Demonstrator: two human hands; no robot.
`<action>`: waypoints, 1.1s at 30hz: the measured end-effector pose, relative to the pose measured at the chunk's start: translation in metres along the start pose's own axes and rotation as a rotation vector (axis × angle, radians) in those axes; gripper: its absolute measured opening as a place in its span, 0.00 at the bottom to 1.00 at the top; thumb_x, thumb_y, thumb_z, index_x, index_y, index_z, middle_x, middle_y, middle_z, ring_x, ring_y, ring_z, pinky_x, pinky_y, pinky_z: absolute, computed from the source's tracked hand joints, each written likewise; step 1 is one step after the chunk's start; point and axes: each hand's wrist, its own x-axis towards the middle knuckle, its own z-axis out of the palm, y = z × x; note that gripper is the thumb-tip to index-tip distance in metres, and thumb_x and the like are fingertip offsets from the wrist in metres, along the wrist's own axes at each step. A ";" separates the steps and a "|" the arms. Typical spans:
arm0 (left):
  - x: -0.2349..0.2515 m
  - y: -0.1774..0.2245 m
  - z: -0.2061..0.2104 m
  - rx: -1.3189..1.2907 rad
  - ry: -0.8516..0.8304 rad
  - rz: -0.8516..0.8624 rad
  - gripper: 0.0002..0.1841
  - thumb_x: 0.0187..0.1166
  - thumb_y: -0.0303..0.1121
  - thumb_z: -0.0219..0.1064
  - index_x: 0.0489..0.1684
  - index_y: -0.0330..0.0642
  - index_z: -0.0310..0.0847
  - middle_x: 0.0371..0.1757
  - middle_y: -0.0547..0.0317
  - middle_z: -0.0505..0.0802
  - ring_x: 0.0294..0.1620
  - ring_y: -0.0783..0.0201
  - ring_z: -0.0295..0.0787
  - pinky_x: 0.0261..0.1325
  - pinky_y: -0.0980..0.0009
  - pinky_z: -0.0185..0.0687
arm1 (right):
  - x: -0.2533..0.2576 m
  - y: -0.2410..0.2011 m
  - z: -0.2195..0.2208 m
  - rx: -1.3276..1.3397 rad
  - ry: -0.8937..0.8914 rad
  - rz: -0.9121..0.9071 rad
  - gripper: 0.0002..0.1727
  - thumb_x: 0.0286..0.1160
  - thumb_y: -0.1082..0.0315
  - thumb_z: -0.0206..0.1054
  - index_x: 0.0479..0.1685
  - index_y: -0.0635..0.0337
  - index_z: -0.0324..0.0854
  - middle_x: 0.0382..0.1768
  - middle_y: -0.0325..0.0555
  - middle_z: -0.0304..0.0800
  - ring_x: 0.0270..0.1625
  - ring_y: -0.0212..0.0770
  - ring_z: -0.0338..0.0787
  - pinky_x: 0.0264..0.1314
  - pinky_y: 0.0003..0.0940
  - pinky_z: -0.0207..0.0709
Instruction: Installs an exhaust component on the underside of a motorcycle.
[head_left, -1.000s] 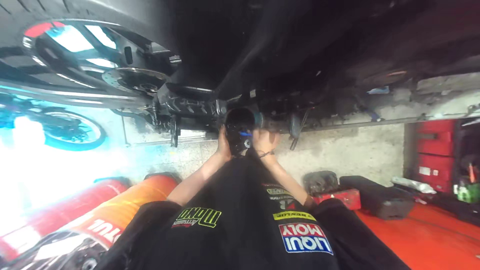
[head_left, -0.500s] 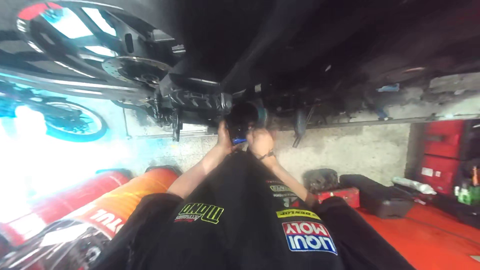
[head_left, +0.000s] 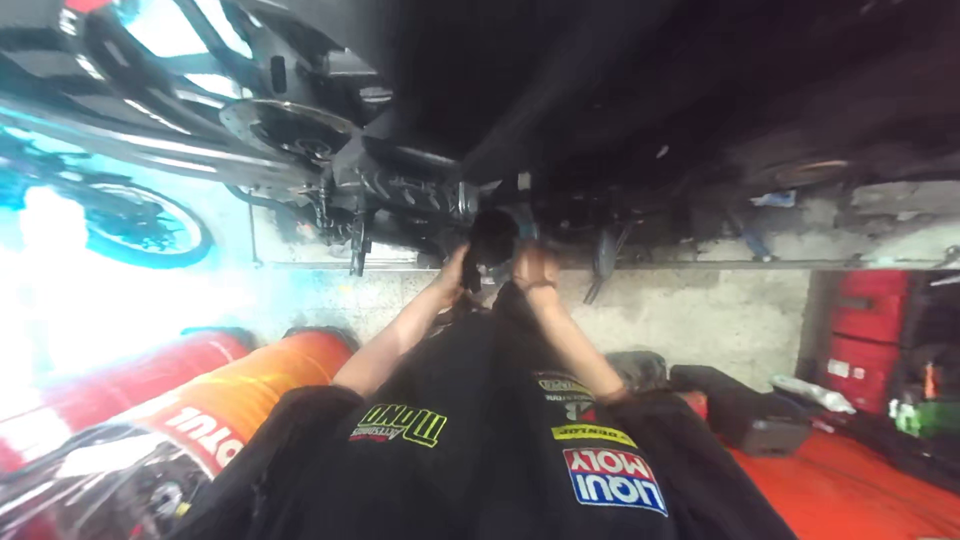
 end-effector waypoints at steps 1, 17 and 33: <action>-0.001 -0.002 -0.002 0.004 0.016 -0.022 0.31 0.92 0.61 0.37 0.59 0.46 0.76 0.39 0.56 0.87 0.35 0.61 0.86 0.41 0.60 0.88 | 0.001 -0.013 0.006 0.015 -0.056 -0.026 0.27 0.83 0.53 0.59 0.75 0.58 0.77 0.66 0.67 0.85 0.68 0.70 0.84 0.66 0.74 0.74; 0.005 0.004 0.031 0.197 0.114 -0.010 0.22 0.89 0.57 0.51 0.54 0.50 0.82 0.30 0.65 0.86 0.24 0.71 0.81 0.27 0.72 0.81 | -0.029 -0.021 -0.048 0.272 0.209 -0.285 0.24 0.81 0.52 0.57 0.22 0.58 0.85 0.26 0.50 0.89 0.35 0.52 0.92 0.41 0.60 0.82; 0.003 -0.006 0.021 0.509 0.031 0.158 0.29 0.91 0.57 0.49 0.64 0.42 0.85 0.56 0.53 0.92 0.56 0.63 0.89 0.62 0.57 0.86 | -0.051 -0.002 -0.040 0.168 0.379 -0.174 0.26 0.83 0.48 0.54 0.21 0.53 0.85 0.26 0.47 0.90 0.37 0.51 0.91 0.60 0.64 0.74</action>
